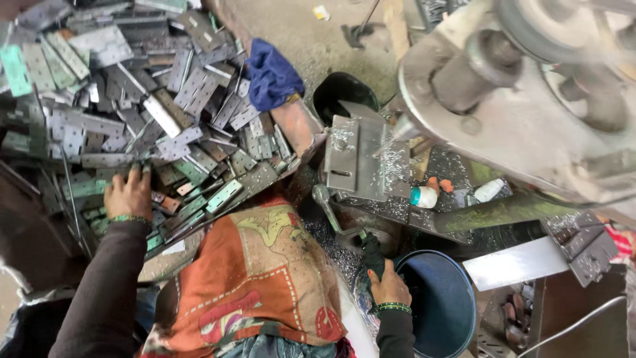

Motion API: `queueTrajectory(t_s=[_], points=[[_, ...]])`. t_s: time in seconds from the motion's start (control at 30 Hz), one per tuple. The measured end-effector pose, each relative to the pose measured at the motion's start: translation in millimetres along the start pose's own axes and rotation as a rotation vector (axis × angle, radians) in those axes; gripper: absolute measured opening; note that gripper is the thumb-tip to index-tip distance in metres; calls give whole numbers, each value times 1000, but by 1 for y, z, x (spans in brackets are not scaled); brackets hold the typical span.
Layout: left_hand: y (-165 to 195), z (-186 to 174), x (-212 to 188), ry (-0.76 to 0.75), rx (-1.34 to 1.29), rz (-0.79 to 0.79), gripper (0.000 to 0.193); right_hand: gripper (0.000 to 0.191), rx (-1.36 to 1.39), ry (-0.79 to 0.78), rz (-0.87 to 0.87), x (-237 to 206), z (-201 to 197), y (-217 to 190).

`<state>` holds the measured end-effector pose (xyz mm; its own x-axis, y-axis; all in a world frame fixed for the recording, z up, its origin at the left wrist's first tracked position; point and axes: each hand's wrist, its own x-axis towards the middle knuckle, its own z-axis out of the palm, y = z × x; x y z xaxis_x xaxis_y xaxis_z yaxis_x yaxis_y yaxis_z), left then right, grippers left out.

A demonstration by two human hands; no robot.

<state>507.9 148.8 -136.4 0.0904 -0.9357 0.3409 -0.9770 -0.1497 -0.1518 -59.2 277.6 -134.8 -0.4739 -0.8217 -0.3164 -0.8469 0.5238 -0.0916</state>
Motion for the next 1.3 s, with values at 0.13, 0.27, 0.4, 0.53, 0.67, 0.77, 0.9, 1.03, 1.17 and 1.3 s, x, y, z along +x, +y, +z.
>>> queueTrajectory(t_s=[0.13, 0.27, 0.4, 0.53, 0.67, 0.77, 0.9, 1.03, 1.17, 1.3], points=[[-8, -6, -21, 32, 34, 39, 30, 60, 33, 59, -70, -8, -3, 2], [-3, -18, -30, 38, 37, 16, 7, 59, 87, 80, -97, -15, -3, 11], [6, -28, -14, 45, 201, 0, 39, 59, 90, 56, -93, -19, -4, 15], [5, -25, -4, -74, 242, -23, 67, 58, 119, 87, -94, -21, -2, 16], [-2, -14, -6, -204, 40, -91, 21, 59, 100, 85, -91, -17, 1, 13], [-6, -6, -7, -148, 203, -15, 49, 61, 79, 75, -69, -12, 2, 9], [-9, 0, -9, -22, 76, -32, 10, 62, 62, 96, -55, -8, 6, 4], [-7, -3, -3, -85, 73, -37, 13, 60, 56, 91, -53, -11, 10, 6], [24, -32, 13, 54, -385, -20, 9, 60, 76, 79, -52, -9, 13, 8], [116, -73, 34, 48, -806, 147, 28, 56, 98, 102, -82, -9, 13, 8]])
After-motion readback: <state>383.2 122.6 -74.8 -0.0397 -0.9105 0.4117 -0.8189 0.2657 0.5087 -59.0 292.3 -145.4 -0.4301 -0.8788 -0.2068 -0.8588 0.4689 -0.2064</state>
